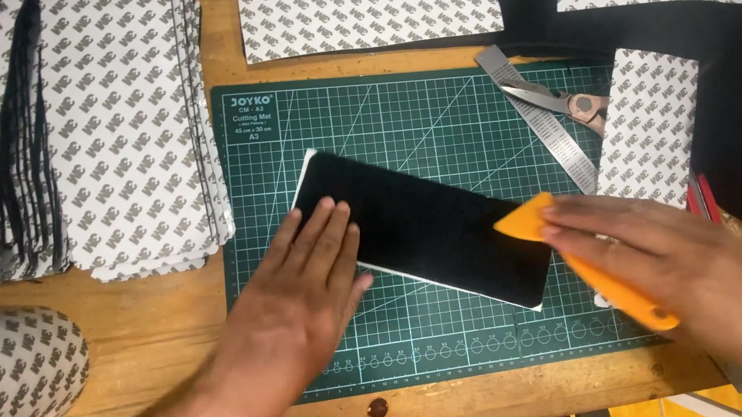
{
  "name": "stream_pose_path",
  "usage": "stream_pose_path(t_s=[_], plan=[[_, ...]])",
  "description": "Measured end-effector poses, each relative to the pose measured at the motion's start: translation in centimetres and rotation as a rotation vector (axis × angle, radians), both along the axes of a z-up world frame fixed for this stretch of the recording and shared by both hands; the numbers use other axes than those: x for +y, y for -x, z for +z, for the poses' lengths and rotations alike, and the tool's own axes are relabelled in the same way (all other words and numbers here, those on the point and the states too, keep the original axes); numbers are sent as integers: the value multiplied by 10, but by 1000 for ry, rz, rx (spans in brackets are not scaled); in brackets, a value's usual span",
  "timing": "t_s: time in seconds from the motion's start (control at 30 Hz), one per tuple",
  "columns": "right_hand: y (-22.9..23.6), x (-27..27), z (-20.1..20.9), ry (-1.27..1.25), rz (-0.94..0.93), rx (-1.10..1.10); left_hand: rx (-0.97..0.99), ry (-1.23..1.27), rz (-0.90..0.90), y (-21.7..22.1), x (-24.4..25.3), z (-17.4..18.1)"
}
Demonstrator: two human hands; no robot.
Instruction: Applying adhesive strips to components and trimming the edges with scissors.
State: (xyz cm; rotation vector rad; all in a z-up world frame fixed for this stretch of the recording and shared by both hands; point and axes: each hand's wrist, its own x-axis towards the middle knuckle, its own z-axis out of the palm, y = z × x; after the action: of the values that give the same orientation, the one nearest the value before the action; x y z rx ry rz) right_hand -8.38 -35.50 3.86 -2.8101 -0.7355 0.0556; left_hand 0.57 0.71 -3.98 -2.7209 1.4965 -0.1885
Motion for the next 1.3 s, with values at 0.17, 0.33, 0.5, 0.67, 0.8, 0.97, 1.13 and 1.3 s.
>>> stream_pose_path(t_s=[0.17, 0.33, 0.5, 0.67, 0.8, 0.97, 1.13, 1.3], plan=[[-35, 56, -12, -69, 211, -47, 162, 125, 29, -9, 0, 8], [-57, 80, -34, -51, 354, -37, 237, 241, -19, -11, -1, 1], [-55, 63, -37, -23, 395, 72, 168, 199, -22, -10, 0, -4], [-36, 36, -36, -29, 390, 110, 187, 224, -6, -11, -2, -2], [-15, 21, -34, -12, 378, 121, 207, 298, 13, -11, -4, -1], [14, 7, -33, 50, 301, 169, 244, 298, 20, -12, -4, 0], [36, 2, -29, 57, 202, 196, 202, 306, 11, -12, -5, 3], [46, 0, -16, -155, 48, 328, 147, 364, 14, -12, -12, 4]])
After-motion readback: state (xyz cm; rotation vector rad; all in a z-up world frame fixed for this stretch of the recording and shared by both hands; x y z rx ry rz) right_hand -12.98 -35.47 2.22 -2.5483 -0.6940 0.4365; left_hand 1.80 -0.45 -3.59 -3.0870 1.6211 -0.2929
